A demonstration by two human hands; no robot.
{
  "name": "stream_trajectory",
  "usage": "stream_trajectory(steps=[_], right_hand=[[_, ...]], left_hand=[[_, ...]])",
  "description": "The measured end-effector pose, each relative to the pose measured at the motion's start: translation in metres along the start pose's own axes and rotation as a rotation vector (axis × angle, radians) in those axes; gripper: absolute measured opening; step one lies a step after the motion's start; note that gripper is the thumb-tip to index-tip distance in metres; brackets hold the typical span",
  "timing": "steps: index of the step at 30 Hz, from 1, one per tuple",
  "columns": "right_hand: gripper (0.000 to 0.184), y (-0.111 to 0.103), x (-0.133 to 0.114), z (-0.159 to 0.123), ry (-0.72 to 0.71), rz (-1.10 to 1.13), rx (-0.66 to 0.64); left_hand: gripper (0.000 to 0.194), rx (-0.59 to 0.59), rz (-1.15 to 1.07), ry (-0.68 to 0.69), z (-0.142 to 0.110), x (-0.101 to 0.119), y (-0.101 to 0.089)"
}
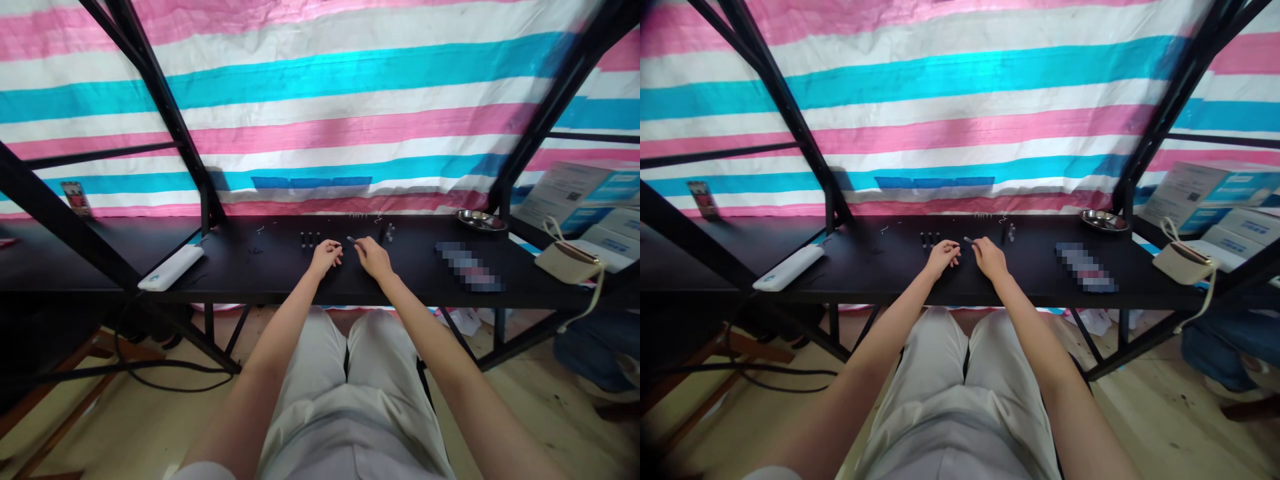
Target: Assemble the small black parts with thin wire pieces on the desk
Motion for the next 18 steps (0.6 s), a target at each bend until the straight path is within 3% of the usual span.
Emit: stream_trajectory(steps=[5,11,18], right_hand=[[0.028,0.006,-0.008,-0.004,-0.139,0.198,-0.114],[0.022,0.012,-0.004,-0.005,-0.089,0.211,-0.152],[0.018,0.014,-0.004,-0.006,-0.085,0.136,-0.215]], left_hand=[[0.02,-0.156,-0.016,-0.029,-0.006,0.004,0.006],[0.02,-0.152,-0.063,-0.092,-0.005,0.004,0.006],[0.012,-0.144,0.011,-0.024,-0.009,0.007,0.007]])
Point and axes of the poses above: each hand's wrist, its own z-axis towards the middle knuckle, its own y-axis out of the palm, x = y × z, the point moved 4 cm from there along z, towards the middle knuckle, and after that the axes turned 14 degrees about x, right-handed, at the moved point
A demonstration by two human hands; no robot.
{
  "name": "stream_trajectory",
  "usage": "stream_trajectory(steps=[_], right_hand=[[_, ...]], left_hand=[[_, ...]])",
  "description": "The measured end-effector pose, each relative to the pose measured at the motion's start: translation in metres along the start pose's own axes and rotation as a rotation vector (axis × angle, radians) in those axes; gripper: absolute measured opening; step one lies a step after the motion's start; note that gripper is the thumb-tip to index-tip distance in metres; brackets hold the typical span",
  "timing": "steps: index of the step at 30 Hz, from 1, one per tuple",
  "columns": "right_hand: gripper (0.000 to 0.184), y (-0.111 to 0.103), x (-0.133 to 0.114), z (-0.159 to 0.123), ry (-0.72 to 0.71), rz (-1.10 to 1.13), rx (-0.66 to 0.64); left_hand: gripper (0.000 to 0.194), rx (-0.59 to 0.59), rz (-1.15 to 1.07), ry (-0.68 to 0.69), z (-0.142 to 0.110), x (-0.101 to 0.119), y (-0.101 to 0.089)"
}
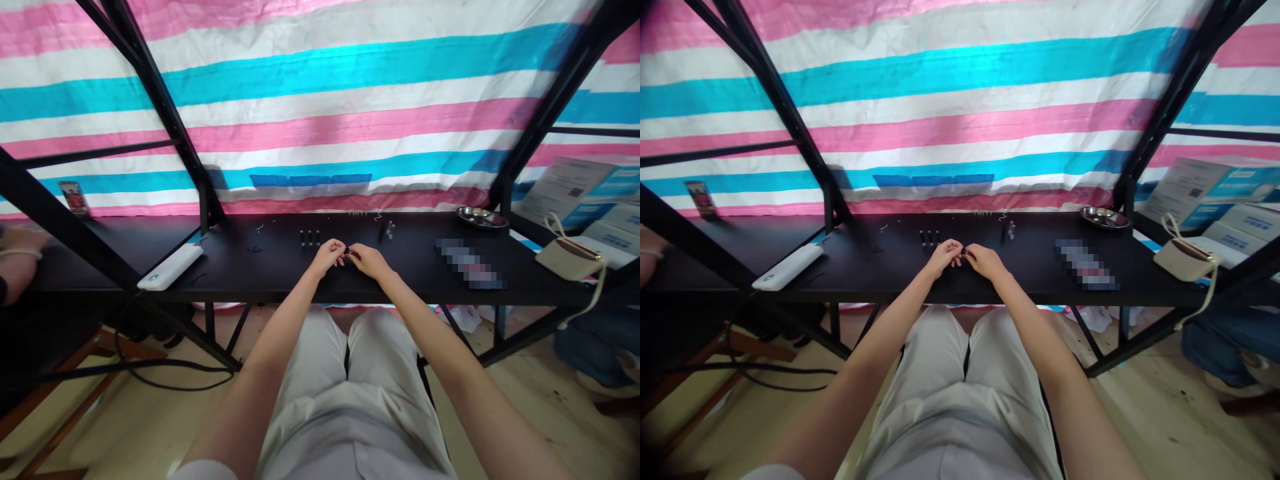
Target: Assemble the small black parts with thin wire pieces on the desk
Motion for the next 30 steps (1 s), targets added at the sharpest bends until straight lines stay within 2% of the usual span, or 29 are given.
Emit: stream_trajectory(steps=[4,6,8,10,12,14,20,30], right_hand=[[0.02,-0.005,0.009,0.002,0.104,-0.023,0.083],[0.022,-0.013,0.023,0.001,0.264,-0.088,0.171],[0.022,-0.023,0.043,-0.002,0.49,-0.167,0.25],[0.021,-0.032,0.063,-0.006,0.695,-0.221,0.281],[0.019,-0.036,0.078,-0.007,0.786,-0.236,0.278],[0.018,-0.037,0.088,-0.004,0.793,-0.245,0.252],[0.018,-0.027,0.098,0.006,0.676,-0.303,0.134],[0.018,-0.026,0.102,0.009,0.686,-0.35,0.108]], left_hand=[[0.011,0.028,-0.007,0.003,0.001,-0.001,-0.001],[0.009,0.05,-0.002,-0.002,0.002,-0.002,-0.001],[0.007,0.059,0.011,0.002,0.002,-0.004,-0.002],[0.007,0.059,0.026,0.013,0.003,-0.005,-0.003],[0.007,0.057,0.035,0.025,0.003,-0.006,-0.003],[0.007,0.052,0.039,0.031,0.004,-0.007,-0.003],[0.006,0.05,0.049,0.035,0.006,-0.01,-0.003],[0.006,0.046,0.06,0.03,0.006,-0.01,-0.003]])
Point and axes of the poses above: each hand's wrist, its own z-axis towards the middle knuckle, its own y-axis out of the palm, x = y × z, the point moved 4 cm from there along z, towards the middle knuckle, and after that the axes turned 14 degrees about x, right-handed, at the moved point
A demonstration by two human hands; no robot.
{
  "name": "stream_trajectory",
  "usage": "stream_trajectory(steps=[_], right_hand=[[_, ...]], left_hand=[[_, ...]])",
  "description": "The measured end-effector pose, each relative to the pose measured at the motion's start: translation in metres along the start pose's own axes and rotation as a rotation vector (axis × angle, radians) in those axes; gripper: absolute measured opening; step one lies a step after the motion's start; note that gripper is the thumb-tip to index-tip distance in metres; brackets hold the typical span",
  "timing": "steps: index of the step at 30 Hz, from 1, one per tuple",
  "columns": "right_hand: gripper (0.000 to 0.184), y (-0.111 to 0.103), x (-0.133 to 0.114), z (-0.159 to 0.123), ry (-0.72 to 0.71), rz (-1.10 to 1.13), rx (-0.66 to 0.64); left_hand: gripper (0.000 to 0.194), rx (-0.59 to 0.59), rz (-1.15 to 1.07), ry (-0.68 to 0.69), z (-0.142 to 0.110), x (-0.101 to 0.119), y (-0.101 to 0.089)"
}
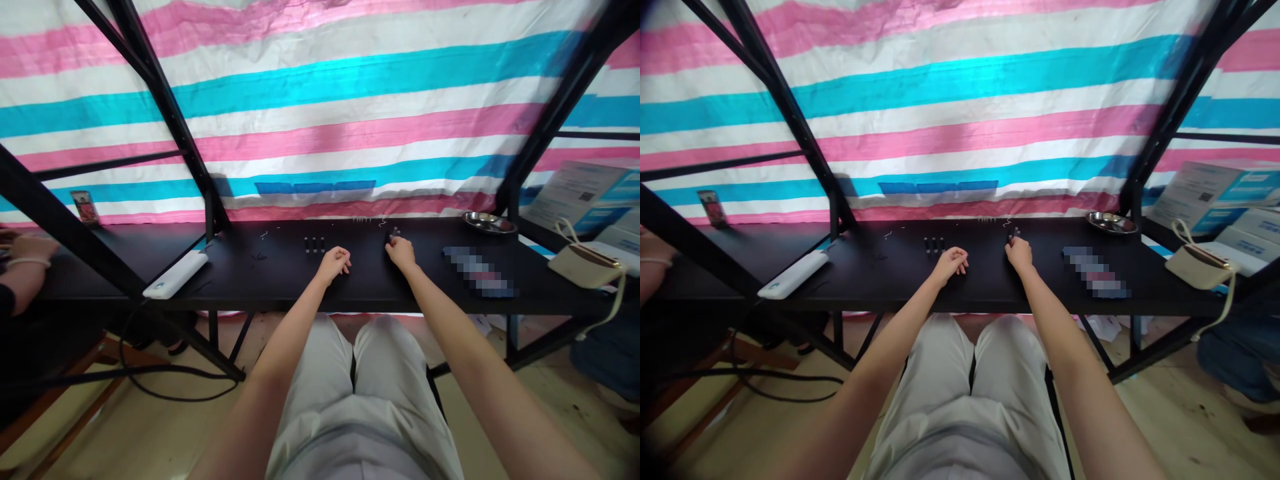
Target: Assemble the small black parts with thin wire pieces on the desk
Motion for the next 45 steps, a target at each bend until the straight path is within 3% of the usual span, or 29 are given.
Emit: stream_trajectory(steps=[8,14,19,22,26,28,32,36,45], right_hand=[[0.017,-0.002,0.016,0.004,0.127,0.033,-0.066],[0.019,-0.011,0.02,-0.002,0.189,-0.018,0.024],[0.022,-0.011,0.018,-0.002,0.214,-0.023,0.022],[0.024,-0.011,0.02,-0.001,0.244,-0.012,0.014],[0.025,-0.014,0.019,-0.004,0.247,-0.001,0.004],[0.029,-0.016,0.018,-0.007,0.241,0.003,0.012],[0.041,-0.023,0.017,-0.016,0.251,0.084,0.087],[0.037,-0.032,0.014,-0.02,0.236,0.214,0.201],[0.022,-0.039,0.002,-0.025,0.12,0.275,0.336]], left_hand=[[0.006,0.003,-0.002,-0.016,-0.002,0.003,0.0],[0.007,0.006,0.004,-0.024,-0.003,0.004,0.0],[0.005,0.027,-0.012,-0.025,-0.003,0.006,-0.001],[0.003,0.164,-0.024,0.014,-0.001,0.008,-0.011],[0.035,0.476,-0.036,0.08,0.0,0.008,-0.031],[0.051,0.531,-0.033,0.067,0.001,0.006,-0.035],[0.069,0.43,-0.047,0.015,0.003,0.002,-0.029],[0.08,0.346,-0.088,-0.034,0.004,0.0,-0.023],[0.077,0.294,-0.159,-0.112,0.008,0.0,-0.02]])
Point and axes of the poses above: each hand's wrist, its own z-axis towards the middle knuckle, its own y-axis out of the palm, x = y × z, the point moved 4 cm from there along z, towards the middle knuckle, and after that the axes turned 14 degrees about x, right-handed, at the moved point
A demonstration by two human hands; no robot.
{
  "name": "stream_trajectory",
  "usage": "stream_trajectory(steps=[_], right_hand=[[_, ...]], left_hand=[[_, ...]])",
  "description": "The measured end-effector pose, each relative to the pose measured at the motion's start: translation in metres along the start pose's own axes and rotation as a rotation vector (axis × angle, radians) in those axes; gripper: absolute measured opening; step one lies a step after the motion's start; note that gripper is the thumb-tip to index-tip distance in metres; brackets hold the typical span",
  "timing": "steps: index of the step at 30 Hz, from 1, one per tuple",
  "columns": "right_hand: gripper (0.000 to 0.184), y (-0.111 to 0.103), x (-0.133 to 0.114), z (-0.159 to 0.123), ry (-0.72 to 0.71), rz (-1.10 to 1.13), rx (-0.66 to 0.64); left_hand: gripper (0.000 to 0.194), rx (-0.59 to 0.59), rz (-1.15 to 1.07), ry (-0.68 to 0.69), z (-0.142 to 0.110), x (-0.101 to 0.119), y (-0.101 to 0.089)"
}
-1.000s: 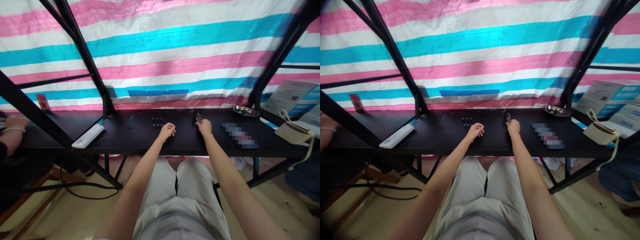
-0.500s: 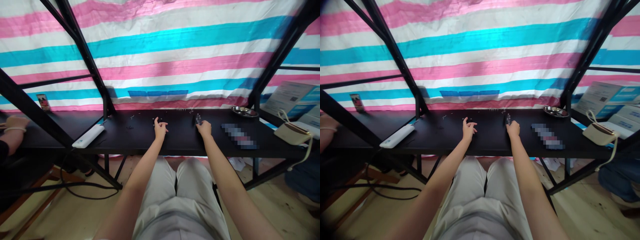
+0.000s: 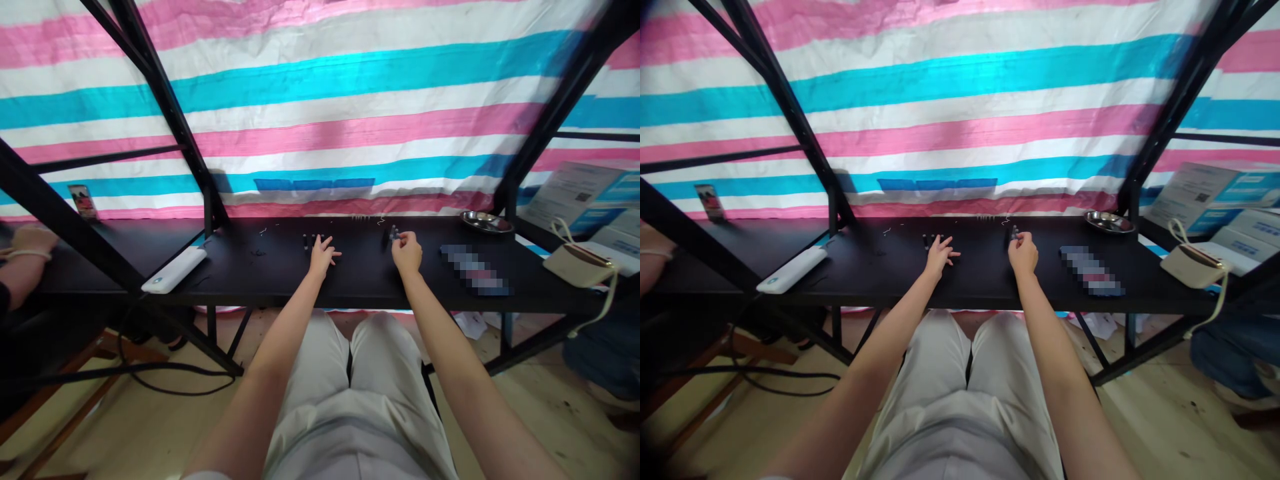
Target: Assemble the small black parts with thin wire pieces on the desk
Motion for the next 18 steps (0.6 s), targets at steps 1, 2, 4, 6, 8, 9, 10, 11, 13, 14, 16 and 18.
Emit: stream_trajectory(steps=[1,2,4,6,8,9,10,11,13,14,16,18], right_hand=[[0.022,0.0,0.0,0.0,-0.007,-0.001,0.003],[0.021,0.001,0.0,0.0,-0.014,-0.002,0.005],[0.022,0.002,0.0,0.0,-0.032,-0.003,0.003],[0.022,0.002,-0.001,-0.001,-0.056,0.0,0.006],[0.021,0.002,-0.004,-0.002,-0.094,0.009,0.019],[0.021,0.002,-0.005,-0.003,-0.118,0.016,0.029],[0.021,0.001,-0.007,-0.004,-0.145,0.024,0.04],[0.021,0.001,-0.009,-0.005,-0.177,0.034,0.049],[0.022,0.001,-0.013,-0.007,-0.247,0.056,0.059],[0.023,0.002,-0.016,-0.009,-0.288,0.069,0.057],[0.024,0.004,-0.022,-0.015,-0.389,0.096,0.026],[0.026,0.007,-0.03,-0.023,-0.51,0.106,-0.041]], left_hand=[[0.073,0.003,0.004,0.006,0.0,0.0,0.0],[0.069,0.009,0.009,0.017,0.001,-0.001,0.0],[0.057,0.029,0.018,0.049,0.002,-0.002,-0.001],[0.046,0.067,0.029,0.074,0.003,-0.003,-0.003],[0.036,0.117,0.046,0.075,0.004,-0.003,-0.006],[0.031,0.139,0.05,0.069,0.004,-0.003,-0.007],[0.026,0.153,0.05,0.064,0.004,-0.003,-0.008],[0.022,0.159,0.043,0.064,0.003,-0.002,-0.008],[0.015,0.143,0.026,0.075,0.002,0.0,-0.007],[0.013,0.123,0.02,0.084,0.001,0.001,-0.007],[0.012,0.082,0.02,0.095,-0.001,0.003,-0.005],[0.013,0.05,0.032,0.1,-0.003,0.004,-0.004]])
Point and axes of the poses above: each hand's wrist, its own z-axis towards the middle knuckle, its own y-axis out of the palm, x = y × z, the point moved 4 cm from there along z, towards the middle knuckle, and after that the axes turned 14 degrees about x, right-handed, at the moved point
